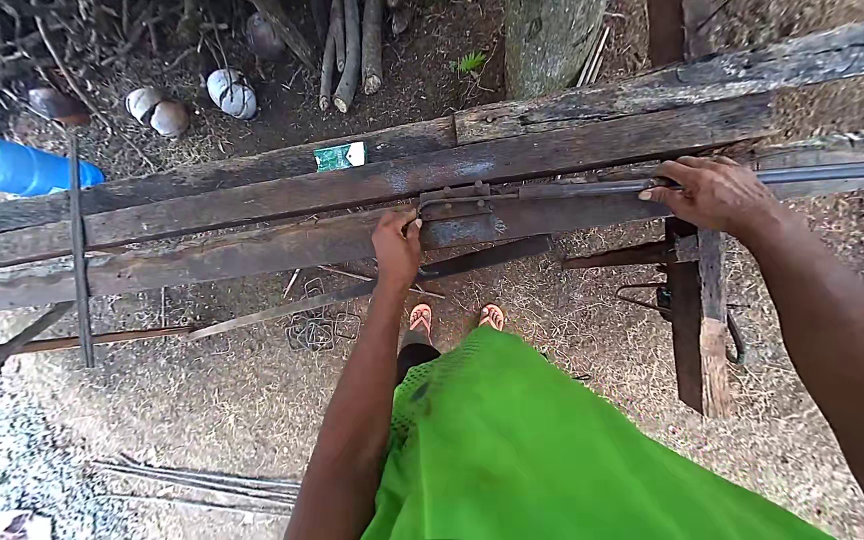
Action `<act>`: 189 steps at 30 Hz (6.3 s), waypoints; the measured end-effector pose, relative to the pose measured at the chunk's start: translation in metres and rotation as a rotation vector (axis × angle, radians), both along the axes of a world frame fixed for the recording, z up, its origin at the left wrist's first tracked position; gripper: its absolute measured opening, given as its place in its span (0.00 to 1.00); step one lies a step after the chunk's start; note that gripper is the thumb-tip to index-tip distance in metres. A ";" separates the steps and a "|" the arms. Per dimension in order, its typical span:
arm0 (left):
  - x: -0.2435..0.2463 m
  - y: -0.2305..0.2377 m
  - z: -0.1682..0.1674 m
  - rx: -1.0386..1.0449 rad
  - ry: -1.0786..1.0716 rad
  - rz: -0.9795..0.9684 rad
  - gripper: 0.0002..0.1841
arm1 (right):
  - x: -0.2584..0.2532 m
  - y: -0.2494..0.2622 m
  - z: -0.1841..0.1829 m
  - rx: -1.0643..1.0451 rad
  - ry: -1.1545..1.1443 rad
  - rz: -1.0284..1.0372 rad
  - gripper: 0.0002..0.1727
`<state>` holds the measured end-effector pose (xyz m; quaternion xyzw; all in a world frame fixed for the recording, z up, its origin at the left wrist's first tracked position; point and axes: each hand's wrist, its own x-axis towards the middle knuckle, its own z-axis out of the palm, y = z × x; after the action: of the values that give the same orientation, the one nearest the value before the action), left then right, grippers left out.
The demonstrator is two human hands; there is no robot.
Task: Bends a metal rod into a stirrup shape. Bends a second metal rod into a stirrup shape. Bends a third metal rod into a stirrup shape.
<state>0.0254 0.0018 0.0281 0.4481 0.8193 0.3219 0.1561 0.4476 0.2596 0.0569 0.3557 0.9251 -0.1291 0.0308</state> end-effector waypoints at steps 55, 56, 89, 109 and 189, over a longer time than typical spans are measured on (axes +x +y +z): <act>-0.007 0.005 -0.054 0.375 0.202 -0.068 0.13 | -0.026 -0.051 -0.009 0.004 0.045 -0.005 0.35; -0.007 0.005 -0.053 0.370 0.203 -0.069 0.13 | -0.026 -0.051 -0.009 0.000 0.058 -0.011 0.35; -0.015 0.005 -0.053 0.321 0.296 -0.117 0.15 | -0.039 -0.042 -0.002 -0.079 -0.077 0.024 0.45; -0.014 0.005 -0.052 0.250 0.349 -0.134 0.17 | -0.046 -0.122 -0.010 -0.131 -0.111 -0.333 0.46; -0.015 0.005 -0.050 0.276 0.397 -0.191 0.16 | -0.178 -0.360 -0.077 -0.541 0.518 -0.848 0.29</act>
<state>0.0102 0.0071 -0.0223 0.5947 0.7362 0.3203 -0.0406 0.2699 -0.1001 -0.0201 0.6324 0.6125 -0.4457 -0.1619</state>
